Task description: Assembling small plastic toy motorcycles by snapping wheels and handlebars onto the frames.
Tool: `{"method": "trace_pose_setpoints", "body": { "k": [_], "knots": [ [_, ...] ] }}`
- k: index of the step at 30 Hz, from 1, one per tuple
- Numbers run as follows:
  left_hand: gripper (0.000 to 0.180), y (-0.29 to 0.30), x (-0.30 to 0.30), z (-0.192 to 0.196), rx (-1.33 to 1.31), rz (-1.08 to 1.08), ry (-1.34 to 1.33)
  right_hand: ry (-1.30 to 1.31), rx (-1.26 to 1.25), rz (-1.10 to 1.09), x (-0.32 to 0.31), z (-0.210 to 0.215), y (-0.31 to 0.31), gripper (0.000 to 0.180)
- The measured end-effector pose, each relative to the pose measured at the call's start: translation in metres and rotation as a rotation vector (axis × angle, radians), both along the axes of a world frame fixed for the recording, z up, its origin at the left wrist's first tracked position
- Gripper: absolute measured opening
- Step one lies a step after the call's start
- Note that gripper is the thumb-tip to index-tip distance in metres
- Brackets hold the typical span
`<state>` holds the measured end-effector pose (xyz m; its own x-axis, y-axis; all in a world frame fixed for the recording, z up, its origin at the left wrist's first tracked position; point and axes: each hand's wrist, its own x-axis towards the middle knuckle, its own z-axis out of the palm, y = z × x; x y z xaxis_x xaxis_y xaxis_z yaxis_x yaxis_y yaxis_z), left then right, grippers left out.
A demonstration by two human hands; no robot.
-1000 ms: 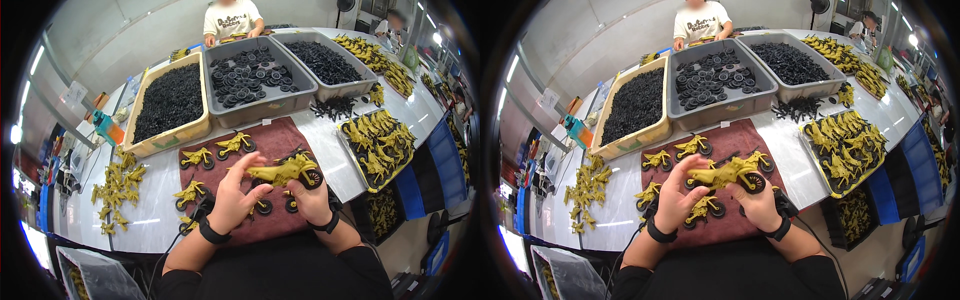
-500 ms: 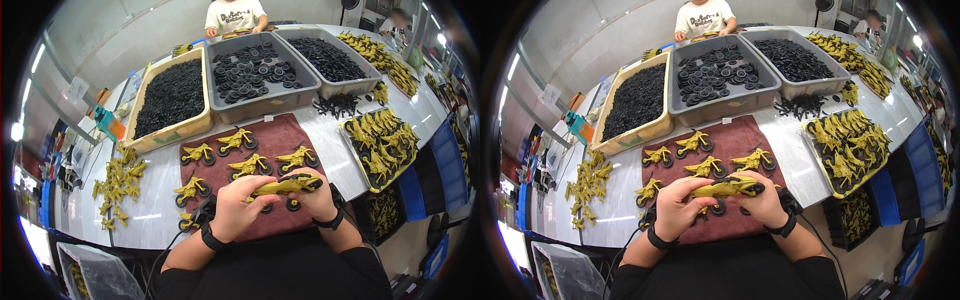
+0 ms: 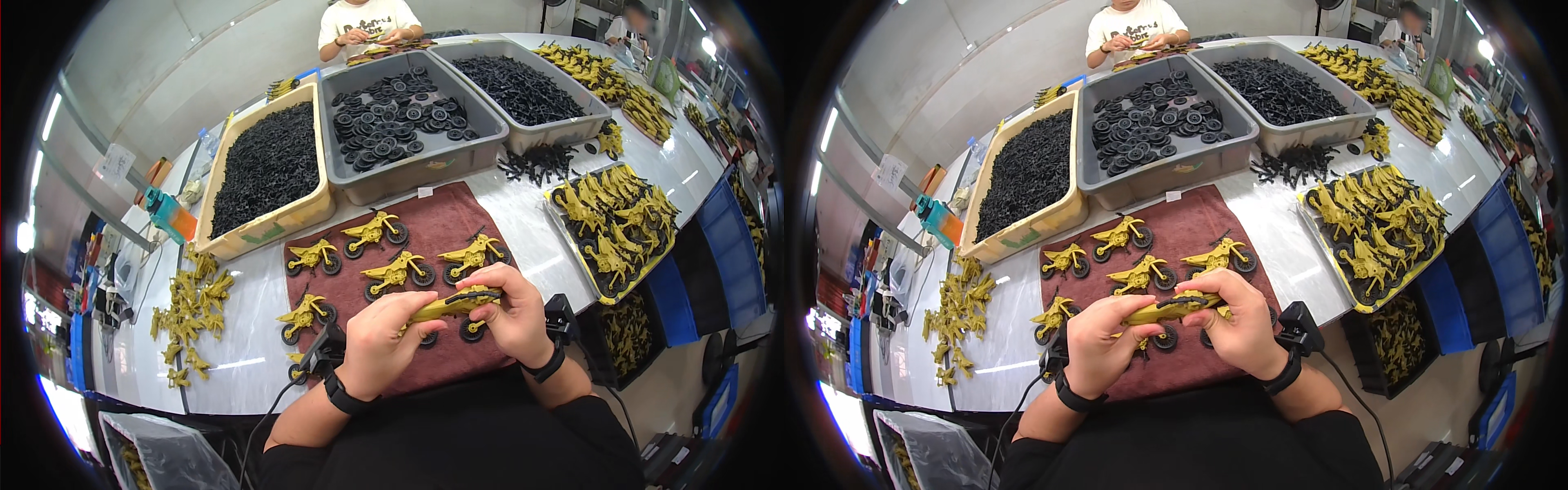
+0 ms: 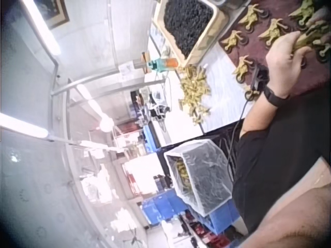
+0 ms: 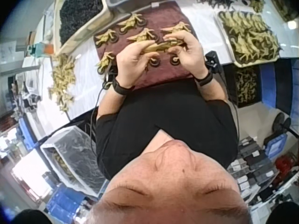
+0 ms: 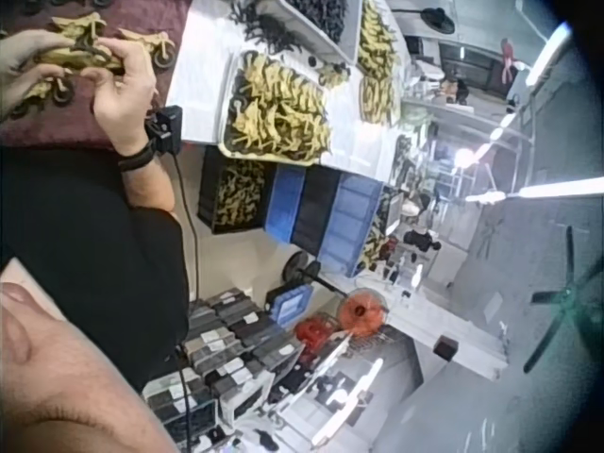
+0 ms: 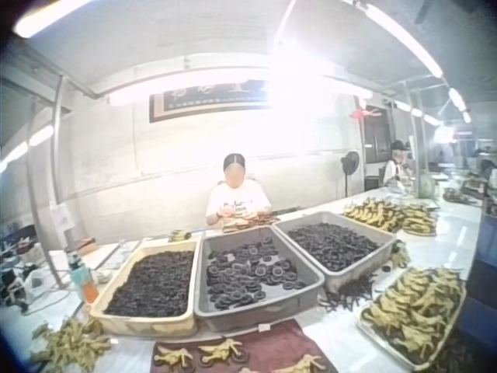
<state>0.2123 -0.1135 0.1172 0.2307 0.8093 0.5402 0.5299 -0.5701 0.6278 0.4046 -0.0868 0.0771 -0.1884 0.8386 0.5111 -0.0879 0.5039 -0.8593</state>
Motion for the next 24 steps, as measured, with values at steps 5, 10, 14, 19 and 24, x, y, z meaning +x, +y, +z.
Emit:
{"method": "trace_pose_setpoints", "body": {
  "k": [5,10,14,19,24],
  "knots": [
    [0.034,0.000,0.001,0.002,0.040,0.010,0.033,-0.003,-0.007,-0.015,0.000,-0.002,0.001,0.032],
    [0.037,0.003,-0.003,0.000,0.180,0.022,0.053,-0.122,0.179,-0.012,0.003,0.008,0.013,0.040],
    [0.040,0.003,-0.005,0.002,0.358,0.026,0.133,-0.192,0.390,-0.108,0.002,0.021,0.010,0.046],
    [0.042,-0.001,-0.005,0.005,0.431,-0.009,0.197,-0.242,0.468,-0.118,0.003,0.020,0.010,0.049],
    [0.042,-0.004,-0.003,0.011,0.472,-0.017,0.228,-0.202,0.513,-0.172,0.000,0.015,0.006,0.040]
  ]
}}
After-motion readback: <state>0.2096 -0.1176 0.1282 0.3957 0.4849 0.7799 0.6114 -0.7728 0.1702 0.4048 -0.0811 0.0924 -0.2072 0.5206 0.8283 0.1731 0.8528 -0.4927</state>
